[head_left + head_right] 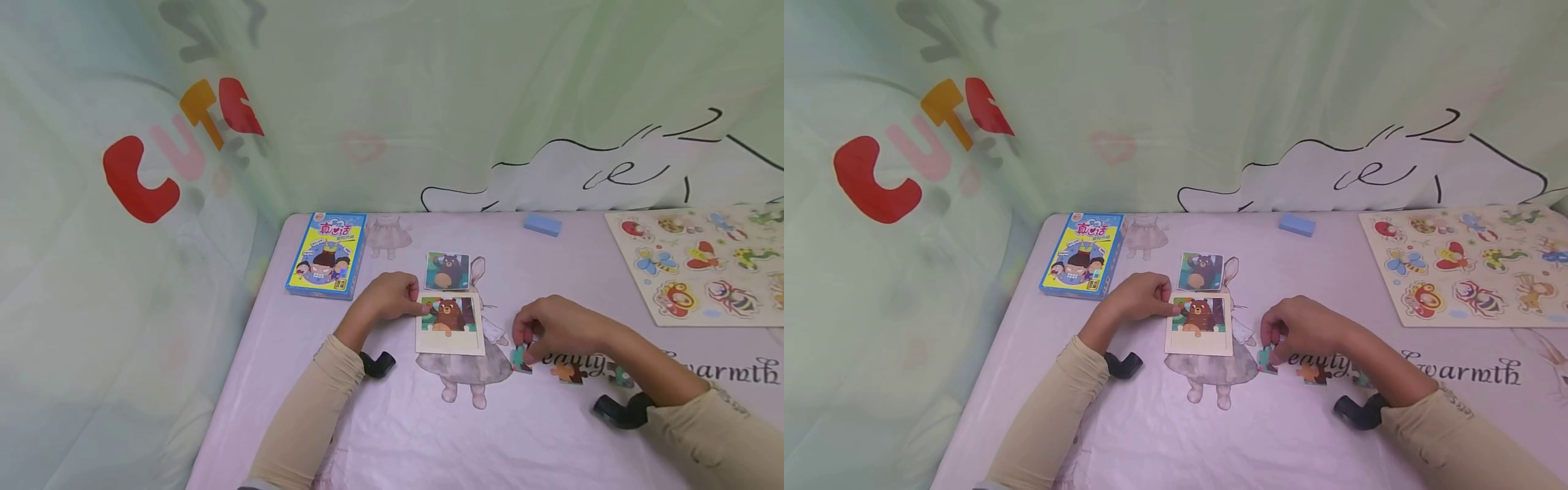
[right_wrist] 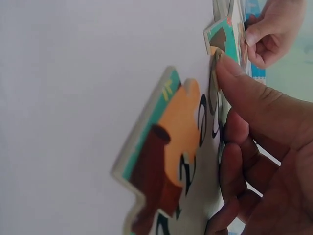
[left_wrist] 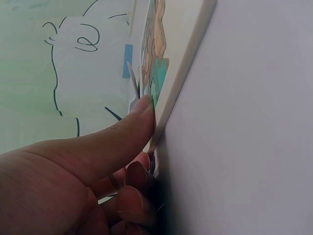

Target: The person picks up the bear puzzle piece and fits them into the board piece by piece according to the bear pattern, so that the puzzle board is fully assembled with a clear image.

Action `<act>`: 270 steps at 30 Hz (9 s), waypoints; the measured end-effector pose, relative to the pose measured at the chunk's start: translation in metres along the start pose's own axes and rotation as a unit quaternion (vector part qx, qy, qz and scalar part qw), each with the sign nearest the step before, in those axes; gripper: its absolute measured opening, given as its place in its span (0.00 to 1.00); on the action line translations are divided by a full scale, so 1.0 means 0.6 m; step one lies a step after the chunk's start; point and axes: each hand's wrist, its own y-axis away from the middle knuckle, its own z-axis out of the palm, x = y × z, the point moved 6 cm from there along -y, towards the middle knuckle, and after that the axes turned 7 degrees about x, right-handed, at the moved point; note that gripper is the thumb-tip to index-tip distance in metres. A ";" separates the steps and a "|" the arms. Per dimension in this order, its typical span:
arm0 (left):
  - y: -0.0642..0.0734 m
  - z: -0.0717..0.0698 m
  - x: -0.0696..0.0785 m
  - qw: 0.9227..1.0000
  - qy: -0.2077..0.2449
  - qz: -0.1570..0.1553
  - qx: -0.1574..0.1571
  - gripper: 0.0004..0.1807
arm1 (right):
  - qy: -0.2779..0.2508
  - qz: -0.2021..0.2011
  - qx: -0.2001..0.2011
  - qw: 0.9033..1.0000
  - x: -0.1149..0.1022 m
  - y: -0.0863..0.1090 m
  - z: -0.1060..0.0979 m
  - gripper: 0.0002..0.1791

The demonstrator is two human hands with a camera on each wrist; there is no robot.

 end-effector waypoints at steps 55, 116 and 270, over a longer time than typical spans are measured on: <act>-0.003 -0.003 0.000 1.000 -0.010 0.010 0.000 0.22 | -0.198 0.020 0.080 0.977 -0.109 -0.123 0.059 0.06; 0.006 -0.003 -0.002 0.996 0.016 0.029 -0.081 0.35 | -0.053 0.033 0.104 0.993 -0.113 -0.127 0.063 0.11; 0.017 0.008 0.017 0.997 -0.052 -0.008 -0.055 0.35 | -0.135 -0.050 0.026 0.989 -0.038 0.016 -0.008 0.09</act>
